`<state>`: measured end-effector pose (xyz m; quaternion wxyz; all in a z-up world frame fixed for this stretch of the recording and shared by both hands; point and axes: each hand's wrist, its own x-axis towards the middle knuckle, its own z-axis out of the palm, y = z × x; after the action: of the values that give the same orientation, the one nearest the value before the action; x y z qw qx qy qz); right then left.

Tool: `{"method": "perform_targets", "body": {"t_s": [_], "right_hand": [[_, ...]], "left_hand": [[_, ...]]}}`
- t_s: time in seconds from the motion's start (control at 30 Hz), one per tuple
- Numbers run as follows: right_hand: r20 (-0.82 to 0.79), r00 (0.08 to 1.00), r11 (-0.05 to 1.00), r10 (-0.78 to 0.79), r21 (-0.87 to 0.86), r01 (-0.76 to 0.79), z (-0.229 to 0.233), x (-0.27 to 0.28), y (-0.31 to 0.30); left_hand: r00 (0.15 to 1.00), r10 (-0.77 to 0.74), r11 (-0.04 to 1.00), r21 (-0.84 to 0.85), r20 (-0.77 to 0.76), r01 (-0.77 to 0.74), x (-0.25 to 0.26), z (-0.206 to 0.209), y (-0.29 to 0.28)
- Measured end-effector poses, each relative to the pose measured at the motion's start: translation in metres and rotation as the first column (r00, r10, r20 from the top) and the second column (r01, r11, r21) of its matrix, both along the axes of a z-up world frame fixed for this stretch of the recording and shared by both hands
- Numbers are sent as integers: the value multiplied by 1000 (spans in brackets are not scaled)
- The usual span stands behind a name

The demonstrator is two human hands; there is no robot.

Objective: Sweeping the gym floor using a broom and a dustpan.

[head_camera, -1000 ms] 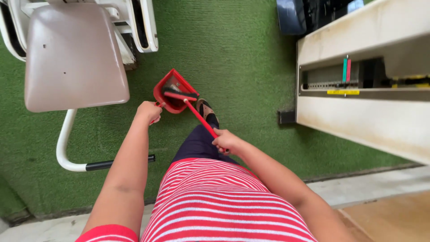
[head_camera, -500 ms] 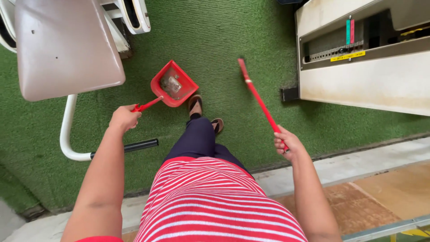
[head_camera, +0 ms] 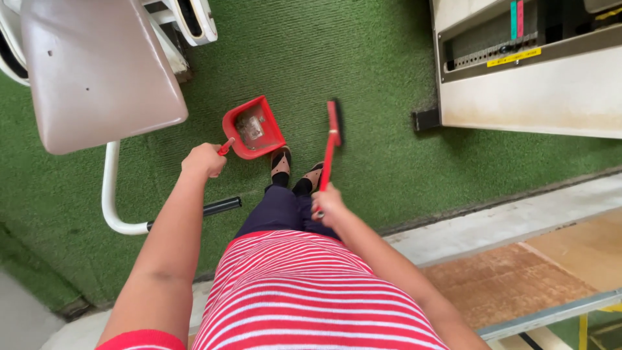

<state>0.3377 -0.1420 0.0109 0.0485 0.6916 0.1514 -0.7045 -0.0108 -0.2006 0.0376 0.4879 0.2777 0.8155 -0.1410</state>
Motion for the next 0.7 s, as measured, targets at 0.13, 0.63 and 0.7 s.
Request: {"method": "perform_targets", "body": {"t_s": [0.13,0.63,0.7], "right_hand": [[-90,994,997,64,-44,-68,24,-24,-16],[-334,927,983,-169,-127,133,102,105,5],[-78,997,995,-15,92,22,104,118,15]], "left_hand": [[1000,-11,999,32,-4,11,-12,-23,-7],[998,-61,996,63,16,60,-39,3,25],[997,-81,992,93,8,80,-43,-6,31]]}}
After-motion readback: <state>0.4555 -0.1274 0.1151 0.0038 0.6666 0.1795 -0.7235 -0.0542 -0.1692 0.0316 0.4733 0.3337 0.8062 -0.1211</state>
